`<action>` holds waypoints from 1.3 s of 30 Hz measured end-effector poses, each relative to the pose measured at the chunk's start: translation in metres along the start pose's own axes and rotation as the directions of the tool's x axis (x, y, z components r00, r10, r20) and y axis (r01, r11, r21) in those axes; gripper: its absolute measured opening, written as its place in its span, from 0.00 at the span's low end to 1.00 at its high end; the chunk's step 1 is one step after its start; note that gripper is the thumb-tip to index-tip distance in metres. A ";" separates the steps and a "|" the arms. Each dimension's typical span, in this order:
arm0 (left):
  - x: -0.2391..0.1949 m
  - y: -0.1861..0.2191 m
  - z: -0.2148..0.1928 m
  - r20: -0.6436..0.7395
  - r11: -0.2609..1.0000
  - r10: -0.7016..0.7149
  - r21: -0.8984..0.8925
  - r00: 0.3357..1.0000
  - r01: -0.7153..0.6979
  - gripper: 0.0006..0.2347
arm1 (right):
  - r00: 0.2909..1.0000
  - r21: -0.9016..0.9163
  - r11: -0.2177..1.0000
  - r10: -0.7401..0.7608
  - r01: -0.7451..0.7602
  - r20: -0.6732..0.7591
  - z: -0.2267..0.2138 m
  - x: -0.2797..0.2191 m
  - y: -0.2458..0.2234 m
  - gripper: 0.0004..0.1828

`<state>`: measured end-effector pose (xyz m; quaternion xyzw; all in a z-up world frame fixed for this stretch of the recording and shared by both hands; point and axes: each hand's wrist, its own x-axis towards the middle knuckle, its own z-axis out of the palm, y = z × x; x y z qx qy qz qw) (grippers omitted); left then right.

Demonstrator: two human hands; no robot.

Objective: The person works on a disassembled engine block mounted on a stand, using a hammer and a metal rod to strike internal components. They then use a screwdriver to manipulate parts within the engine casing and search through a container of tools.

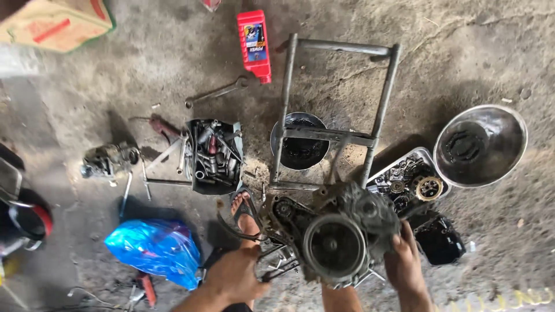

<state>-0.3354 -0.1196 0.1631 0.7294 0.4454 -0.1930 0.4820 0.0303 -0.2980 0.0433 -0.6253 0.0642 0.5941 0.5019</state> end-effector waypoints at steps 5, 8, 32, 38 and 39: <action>0.030 -0.008 -0.048 0.223 0.978 0.019 0.200 0.975 -0.065 0.16 | 0.978 0.175 0.963 -0.204 0.206 -0.028 0.021 -0.030 -0.005 0.47; 0.064 -0.003 -0.080 0.153 0.931 0.111 0.330 0.982 -0.157 0.16 | 0.935 0.281 0.915 -0.333 0.289 0.124 0.030 -0.013 -0.011 0.43; 0.229 -0.088 -0.094 0.365 0.640 0.127 0.680 0.922 -0.357 0.25 | 0.975 0.457 0.864 -0.158 0.213 -0.155 0.092 0.054 0.060 0.28; 0.232 -0.070 -0.112 0.409 0.619 0.124 0.680 0.904 -0.393 0.22 | 0.973 0.495 0.839 -0.171 0.225 -0.154 0.103 0.049 0.072 0.28; 0.232 -0.062 -0.117 0.439 0.599 0.040 0.709 0.898 -0.373 0.23 | 0.970 0.515 0.822 -0.198 0.244 -0.143 0.103 0.050 0.076 0.27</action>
